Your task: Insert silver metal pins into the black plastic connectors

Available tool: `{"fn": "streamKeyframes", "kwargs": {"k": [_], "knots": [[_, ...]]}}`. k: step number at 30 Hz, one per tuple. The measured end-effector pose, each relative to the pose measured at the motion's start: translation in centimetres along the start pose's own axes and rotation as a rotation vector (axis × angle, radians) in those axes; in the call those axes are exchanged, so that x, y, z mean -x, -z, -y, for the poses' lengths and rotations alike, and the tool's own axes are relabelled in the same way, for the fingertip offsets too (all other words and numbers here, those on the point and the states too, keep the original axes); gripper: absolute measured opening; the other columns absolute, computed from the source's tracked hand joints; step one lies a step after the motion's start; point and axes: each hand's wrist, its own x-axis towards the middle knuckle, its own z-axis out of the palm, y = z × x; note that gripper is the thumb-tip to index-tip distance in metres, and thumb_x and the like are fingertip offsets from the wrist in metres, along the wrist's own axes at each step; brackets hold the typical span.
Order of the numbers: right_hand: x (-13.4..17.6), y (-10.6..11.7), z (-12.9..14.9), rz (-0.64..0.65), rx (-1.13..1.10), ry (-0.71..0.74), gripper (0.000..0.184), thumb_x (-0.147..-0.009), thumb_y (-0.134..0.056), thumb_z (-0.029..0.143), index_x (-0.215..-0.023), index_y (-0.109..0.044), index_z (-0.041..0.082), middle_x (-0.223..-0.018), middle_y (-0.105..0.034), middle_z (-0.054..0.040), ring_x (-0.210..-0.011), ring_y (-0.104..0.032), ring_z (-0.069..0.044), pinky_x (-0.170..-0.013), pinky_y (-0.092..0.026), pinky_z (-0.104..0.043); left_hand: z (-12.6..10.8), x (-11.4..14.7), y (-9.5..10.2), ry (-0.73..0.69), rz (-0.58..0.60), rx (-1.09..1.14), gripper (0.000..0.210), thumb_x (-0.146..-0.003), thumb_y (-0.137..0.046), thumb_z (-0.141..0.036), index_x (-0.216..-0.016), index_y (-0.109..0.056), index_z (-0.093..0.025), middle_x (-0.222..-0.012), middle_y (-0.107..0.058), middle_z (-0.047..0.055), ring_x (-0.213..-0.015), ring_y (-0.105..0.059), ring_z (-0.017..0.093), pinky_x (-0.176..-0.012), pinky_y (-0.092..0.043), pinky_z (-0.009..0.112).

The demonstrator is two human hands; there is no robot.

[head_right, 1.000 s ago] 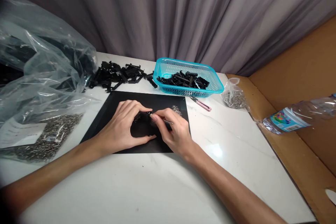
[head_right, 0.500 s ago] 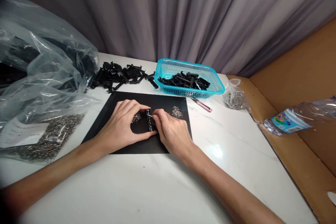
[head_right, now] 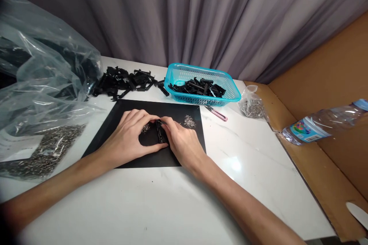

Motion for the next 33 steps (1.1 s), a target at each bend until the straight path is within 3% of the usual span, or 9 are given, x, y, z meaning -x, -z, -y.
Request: {"fn": "streamKeyframes", "kwargs": {"k": [6,12,17,23,33], "knots": [[0.1,-0.1,0.1,0.019,-0.045,-0.004,0.024,-0.110,-0.040,0.029,-0.130,-0.052,0.025,-0.095,-0.076,-0.0038,-0.074,-0.073,-0.019,-0.063,-0.053,-0.028,-0.1,-0.1,0.0,0.013,0.001,0.011,0.053,-0.078,-0.078,-0.057,-0.111,-0.060,-0.020,-0.104,-0.062,0.007,-0.098,-0.055,0.029,-0.091,-0.044,0.048],[0.1,0.0,-0.2,0.057,-0.045,0.026,0.026,-0.111,-0.036,0.027,-0.133,-0.050,0.025,-0.111,-0.075,-0.0068,-0.087,-0.075,-0.021,-0.072,-0.056,-0.031,-0.1,0.0,0.0,-0.008,0.016,0.001,0.054,-0.080,-0.076,-0.058,-0.114,-0.061,-0.019,-0.108,-0.061,0.008,-0.103,-0.055,0.030,-0.095,-0.043,0.048],[0.3,-0.2,-0.5,0.066,0.046,0.063,0.026,-0.109,-0.036,0.022,-0.130,-0.050,0.022,-0.117,-0.073,-0.0100,-0.092,-0.075,-0.023,-0.071,-0.057,-0.032,-0.2,0.0,0.0,-0.010,0.018,0.017,0.051,-0.081,-0.075,-0.057,-0.112,-0.061,-0.020,-0.108,-0.062,0.008,-0.103,-0.055,0.030,-0.096,-0.043,0.049],[0.5,-0.3,-0.5,0.098,0.194,0.088,0.037,-0.105,-0.041,0.013,-0.141,-0.044,0.021,-0.125,-0.070,-0.0119,-0.096,-0.075,-0.024,-0.068,-0.058,-0.031,-0.1,0.0,-0.1,-0.012,0.015,0.013,0.050,-0.080,-0.077,-0.055,-0.109,-0.062,-0.018,-0.106,-0.062,0.008,-0.102,-0.055,0.030,-0.095,-0.043,0.048],[-0.2,0.4,1.9,0.281,0.392,-0.010,0.052,-0.095,-0.036,-0.003,-0.145,-0.044,0.011,-0.117,-0.066,-0.0145,-0.089,-0.072,-0.022,-0.069,-0.056,-0.031,-0.3,-0.4,-0.1,0.020,-0.015,0.045,0.040,-0.077,-0.077,-0.042,-0.104,-0.060,-0.019,-0.104,-0.065,0.007,-0.100,-0.057,0.029,-0.093,-0.042,0.046]]}}
